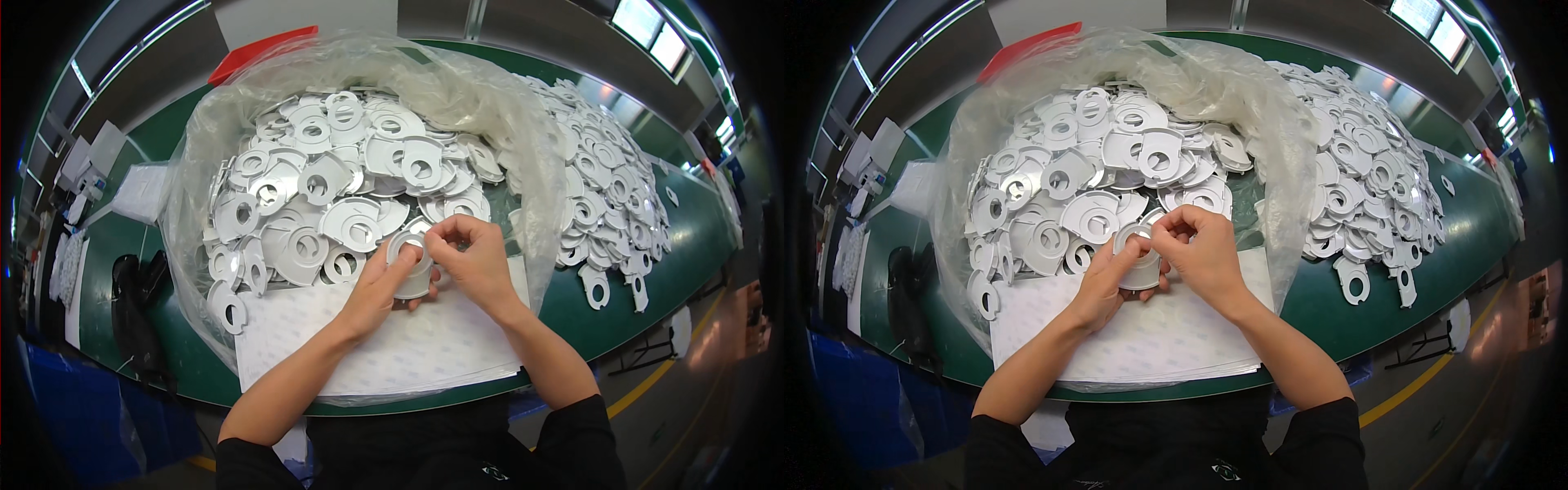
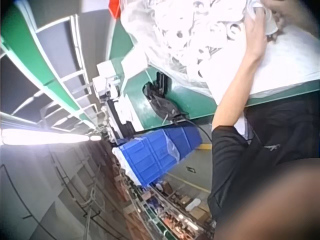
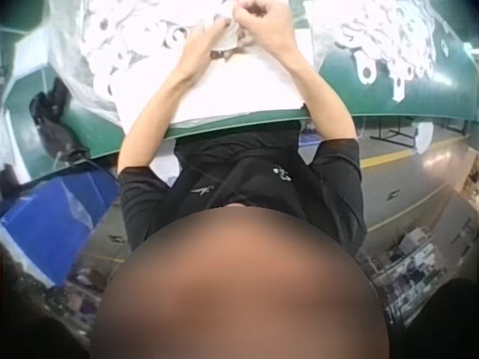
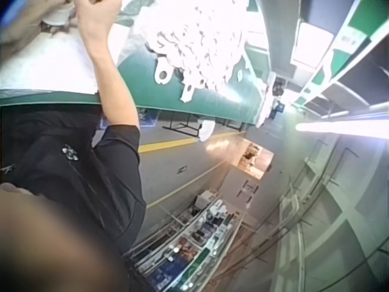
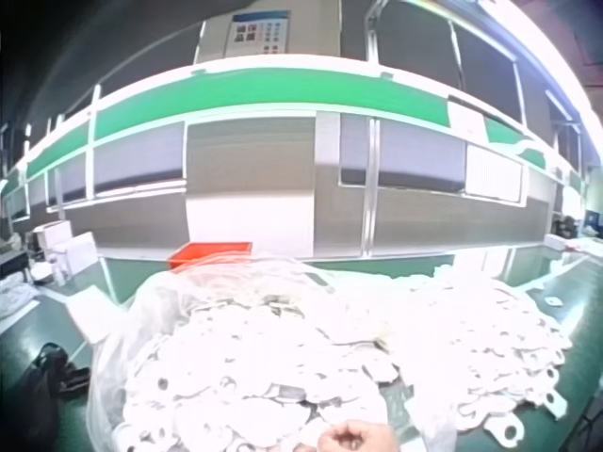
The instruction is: Peel adhesive rings from a backing sheet and apply them to circular light fixture components.
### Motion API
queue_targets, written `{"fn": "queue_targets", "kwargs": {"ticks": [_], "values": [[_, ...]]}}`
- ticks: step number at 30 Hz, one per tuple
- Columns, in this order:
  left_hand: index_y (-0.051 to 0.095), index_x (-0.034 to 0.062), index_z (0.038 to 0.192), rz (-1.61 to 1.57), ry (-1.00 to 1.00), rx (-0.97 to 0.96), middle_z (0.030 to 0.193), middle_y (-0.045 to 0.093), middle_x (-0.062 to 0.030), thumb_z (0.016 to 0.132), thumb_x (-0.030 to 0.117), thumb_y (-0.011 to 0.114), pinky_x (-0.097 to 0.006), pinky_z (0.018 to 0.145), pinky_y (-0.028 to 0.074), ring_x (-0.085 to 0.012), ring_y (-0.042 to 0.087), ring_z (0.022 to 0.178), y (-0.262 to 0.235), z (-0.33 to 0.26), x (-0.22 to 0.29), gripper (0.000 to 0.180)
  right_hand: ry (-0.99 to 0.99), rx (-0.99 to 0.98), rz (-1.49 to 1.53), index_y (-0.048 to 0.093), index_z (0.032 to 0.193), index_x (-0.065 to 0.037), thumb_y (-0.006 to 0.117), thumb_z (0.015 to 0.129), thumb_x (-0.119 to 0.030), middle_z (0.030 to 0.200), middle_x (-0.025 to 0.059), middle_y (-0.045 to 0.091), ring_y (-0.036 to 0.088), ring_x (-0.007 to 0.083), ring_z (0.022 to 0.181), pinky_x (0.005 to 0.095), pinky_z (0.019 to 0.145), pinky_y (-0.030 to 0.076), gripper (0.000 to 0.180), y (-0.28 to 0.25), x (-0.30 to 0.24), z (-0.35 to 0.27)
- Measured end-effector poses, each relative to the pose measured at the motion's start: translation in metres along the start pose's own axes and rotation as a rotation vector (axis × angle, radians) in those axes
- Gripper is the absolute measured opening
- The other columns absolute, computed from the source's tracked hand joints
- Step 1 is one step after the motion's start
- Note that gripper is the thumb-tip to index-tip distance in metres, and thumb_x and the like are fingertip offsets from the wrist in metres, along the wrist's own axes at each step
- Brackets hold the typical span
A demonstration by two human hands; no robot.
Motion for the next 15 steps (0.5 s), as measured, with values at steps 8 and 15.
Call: {"fn": "queue_targets", "kwargs": {"ticks": [8,15], "values": [[0.049,0.0088,0.105,0.005,-0.052,-0.093,0.091,0.06,-0.0059,0.085,0.073,0.006,-0.022,0.056,0.043,-0.0124,0.06,0.076,0.002,0.0,-0.003,0.079,-0.025,0.126,-0.287,0.054,0.066,-0.002,0.075,0.074,-0.027,0.054,0.0042,0.057,0.055,0.0099,0.043,0.0235,0.043,0.041,0.033,0.004,-0.008,-0.005],[0.05,0.0078,0.103,0.023,-0.067,-0.059,0.086,0.06,-0.0063,0.083,0.075,0.005,-0.022,0.051,0.042,-0.0128,0.061,0.073,0.004,0.0,0.003,0.084,-0.067,0.073,-0.585,0.05,0.066,-0.004,0.078,0.064,-0.04,0.052,0.0043,0.052,0.057,0.0164,0.048,0.0273,0.045,0.042,0.046,0.003,-0.017,-0.009]]}}
Point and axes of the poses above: each hand's wrist, its own z-axis towards the middle knuckle, its own y-axis out of the palm, x = y × z, the point moved 3 cm from there along z, towards the middle knuckle
